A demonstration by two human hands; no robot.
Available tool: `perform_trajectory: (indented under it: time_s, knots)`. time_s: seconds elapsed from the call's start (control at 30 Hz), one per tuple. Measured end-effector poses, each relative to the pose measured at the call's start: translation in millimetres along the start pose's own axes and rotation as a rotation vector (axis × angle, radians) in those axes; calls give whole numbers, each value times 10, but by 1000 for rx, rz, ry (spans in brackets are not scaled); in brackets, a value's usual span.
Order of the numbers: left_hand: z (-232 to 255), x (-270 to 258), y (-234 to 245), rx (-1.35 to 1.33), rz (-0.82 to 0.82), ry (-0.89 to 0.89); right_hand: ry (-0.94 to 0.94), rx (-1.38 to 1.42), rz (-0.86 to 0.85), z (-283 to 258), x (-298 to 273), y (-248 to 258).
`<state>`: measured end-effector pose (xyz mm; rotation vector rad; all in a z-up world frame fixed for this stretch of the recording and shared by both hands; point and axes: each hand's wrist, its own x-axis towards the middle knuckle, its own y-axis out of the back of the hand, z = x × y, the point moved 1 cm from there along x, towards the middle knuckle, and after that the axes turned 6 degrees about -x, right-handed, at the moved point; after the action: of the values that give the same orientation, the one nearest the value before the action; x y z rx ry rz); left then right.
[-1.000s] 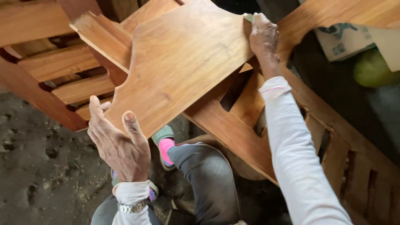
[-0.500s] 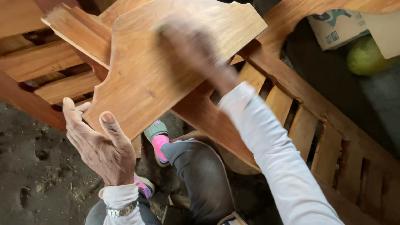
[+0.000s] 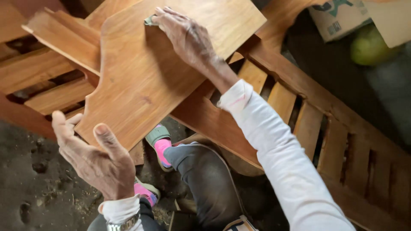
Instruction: Sanding a wooden furniture component with sandpaper to smooth the surface
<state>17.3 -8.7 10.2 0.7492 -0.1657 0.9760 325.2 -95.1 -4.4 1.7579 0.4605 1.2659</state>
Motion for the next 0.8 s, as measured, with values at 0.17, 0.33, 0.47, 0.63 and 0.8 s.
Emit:
perform_trajectory:
  time_s: [0.17, 0.33, 0.47, 0.63, 0.8]
  knots:
    - [-200, -12, -69, 21, -7, -7, -391, 227, -10, 969, -58, -216]
    - [-22, 18, 6, -19, 19, 21, -426, -406, 103, 1141, -112, -206]
    - [-171, -5, -67, 52, 20, 15, -275, 110, -85, 111, -98, 40]
    - [-85, -13, 0, -13, -9, 14, 35, -140, -19, 547, -49, -30]
    - [-19, 13, 14, -48, 18, 52, -392, -311, -30, 1005, 114, -345]
